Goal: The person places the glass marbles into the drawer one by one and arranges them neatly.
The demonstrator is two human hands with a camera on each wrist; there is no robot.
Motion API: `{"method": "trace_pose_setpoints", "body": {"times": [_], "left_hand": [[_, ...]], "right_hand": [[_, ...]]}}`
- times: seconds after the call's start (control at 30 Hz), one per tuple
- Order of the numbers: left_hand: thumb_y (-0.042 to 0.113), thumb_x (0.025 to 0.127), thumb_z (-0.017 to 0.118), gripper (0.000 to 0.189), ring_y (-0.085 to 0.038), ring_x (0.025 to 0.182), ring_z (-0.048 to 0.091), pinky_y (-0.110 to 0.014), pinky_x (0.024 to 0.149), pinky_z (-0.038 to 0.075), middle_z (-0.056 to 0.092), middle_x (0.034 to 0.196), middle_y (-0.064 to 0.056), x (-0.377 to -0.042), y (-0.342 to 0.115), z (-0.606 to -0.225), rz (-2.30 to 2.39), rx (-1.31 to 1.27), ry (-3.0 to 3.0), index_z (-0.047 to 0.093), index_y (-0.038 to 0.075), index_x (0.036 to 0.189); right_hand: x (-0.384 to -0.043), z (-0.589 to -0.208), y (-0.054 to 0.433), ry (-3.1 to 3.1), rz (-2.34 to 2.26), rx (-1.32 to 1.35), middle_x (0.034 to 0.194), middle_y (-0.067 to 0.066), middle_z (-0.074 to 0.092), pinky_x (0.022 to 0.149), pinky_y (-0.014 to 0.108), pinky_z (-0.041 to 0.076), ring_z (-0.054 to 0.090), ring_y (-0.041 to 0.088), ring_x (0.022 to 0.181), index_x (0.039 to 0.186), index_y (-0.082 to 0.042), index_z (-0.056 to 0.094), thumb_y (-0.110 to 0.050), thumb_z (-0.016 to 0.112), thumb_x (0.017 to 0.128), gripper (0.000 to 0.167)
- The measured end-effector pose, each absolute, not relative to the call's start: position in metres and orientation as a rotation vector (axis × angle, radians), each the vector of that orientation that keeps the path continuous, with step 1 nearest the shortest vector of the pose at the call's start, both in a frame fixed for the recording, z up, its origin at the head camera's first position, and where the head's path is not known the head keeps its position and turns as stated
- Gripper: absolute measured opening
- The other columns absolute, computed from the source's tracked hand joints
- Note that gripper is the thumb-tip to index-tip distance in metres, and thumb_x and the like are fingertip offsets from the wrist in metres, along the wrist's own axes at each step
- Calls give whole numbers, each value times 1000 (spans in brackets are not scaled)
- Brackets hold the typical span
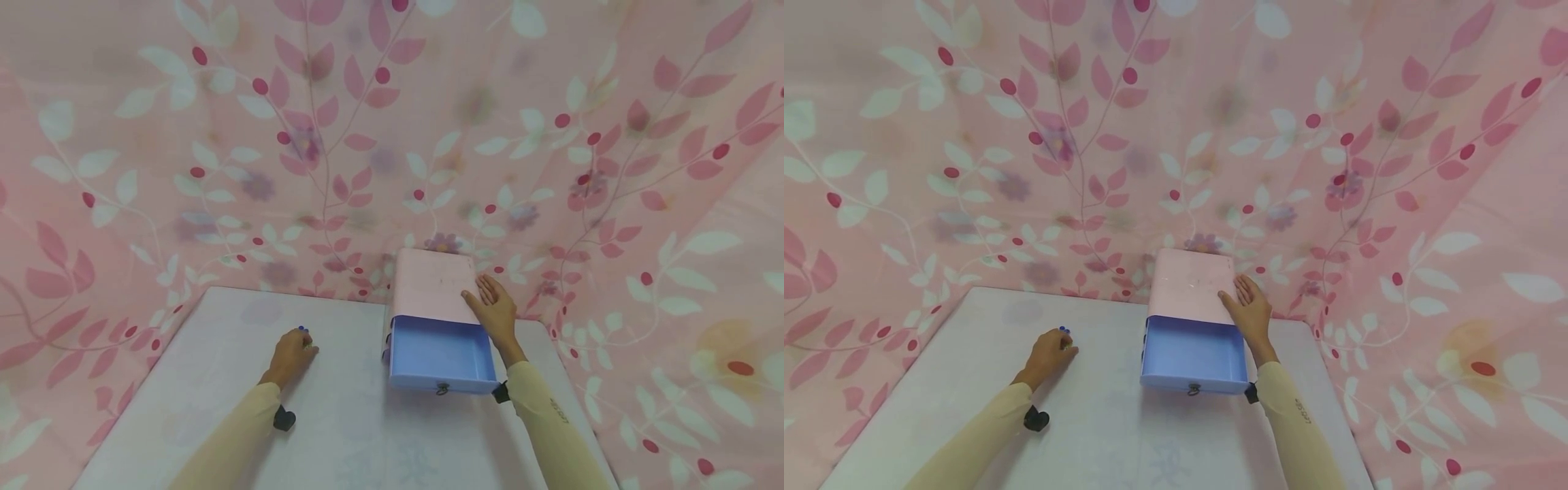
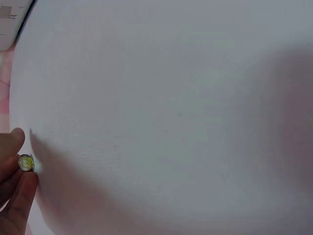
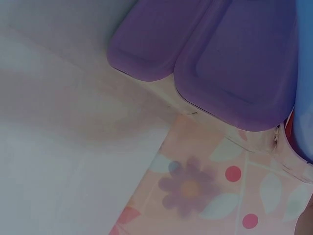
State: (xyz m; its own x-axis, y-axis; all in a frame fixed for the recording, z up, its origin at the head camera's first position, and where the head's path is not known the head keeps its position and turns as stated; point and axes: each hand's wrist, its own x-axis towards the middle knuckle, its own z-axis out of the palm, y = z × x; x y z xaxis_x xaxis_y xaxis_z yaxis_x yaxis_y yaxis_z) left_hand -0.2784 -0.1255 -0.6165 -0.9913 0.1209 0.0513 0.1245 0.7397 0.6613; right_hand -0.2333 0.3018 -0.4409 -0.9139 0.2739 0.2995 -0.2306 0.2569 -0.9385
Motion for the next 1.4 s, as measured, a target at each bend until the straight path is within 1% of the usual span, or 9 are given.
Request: {"method": "trace_pose_setpoints", "body": {"times": [0.17,0.3,0.43,0.53,0.7,0.97,1.13,1.33,1.4], "left_hand": [[1,83,73,10,-27,84,60,-43,78,52,62,86,-8,-279,-124,-615,-1075,-223,-2894,67,0,90],[-1,83,71,9,-27,88,61,-43,79,52,65,90,-10,-279,-124,-617,-1173,-152,-2856,67,1,91],[-2,82,71,10,-26,87,61,-43,78,51,66,91,-12,-280,-125,-619,-1254,-113,-2811,67,0,91],[-1,82,70,11,-25,84,59,-42,76,50,65,89,-10,-279,-126,-620,-1299,-104,-2792,67,1,92],[0,83,69,12,-23,83,58,-40,75,50,64,89,-8,-277,-126,-624,-1349,-86,-2780,66,3,94],[1,83,68,12,-24,86,59,-40,77,50,66,92,-10,-273,-125,-628,-1371,-84,-2708,67,3,95],[1,84,66,13,-24,88,62,-40,78,52,68,95,-11,-272,-126,-632,-1442,-101,-2602,68,3,97],[5,87,70,11,-19,89,64,-33,77,54,69,95,-5,-268,-129,-640,-1512,-129,-2565,70,9,97],[7,88,70,11,-19,90,64,-32,77,54,70,96,-3,-266,-129,-641,-1521,-138,-2567,71,10,98]], "right_hand": [[-234,-442,302,-2132,1689,-39,141,25,47,104,36,39,45,35,131,142,5,44,-4,78,80,71],[-234,-442,303,-2133,1684,-37,140,22,50,104,36,39,47,34,130,141,4,45,-5,79,80,70],[-234,-441,304,-2146,1669,-29,140,22,50,104,37,39,47,33,130,141,4,45,-7,79,81,70],[-235,-441,304,-2146,1663,-16,140,24,49,104,36,39,47,34,131,141,5,45,-7,79,81,70],[-235,-443,306,-2120,1685,1,140,22,50,105,36,39,47,34,131,140,5,45,-5,80,79,70],[-235,-443,306,-2131,1666,-7,139,26,49,104,35,39,47,35,130,140,6,45,-4,80,79,70],[-234,-440,306,-2136,1669,5,139,26,49,105,38,39,47,35,130,140,6,46,-6,79,80,70],[-234,-442,306,-2137,1681,-5,139,25,49,104,36,39,47,33,130,140,5,46,-7,80,80,70],[-234,-443,306,-2133,1687,-12,139,25,50,104,34,39,48,32,130,140,4,46,-7,80,80,70]]}}
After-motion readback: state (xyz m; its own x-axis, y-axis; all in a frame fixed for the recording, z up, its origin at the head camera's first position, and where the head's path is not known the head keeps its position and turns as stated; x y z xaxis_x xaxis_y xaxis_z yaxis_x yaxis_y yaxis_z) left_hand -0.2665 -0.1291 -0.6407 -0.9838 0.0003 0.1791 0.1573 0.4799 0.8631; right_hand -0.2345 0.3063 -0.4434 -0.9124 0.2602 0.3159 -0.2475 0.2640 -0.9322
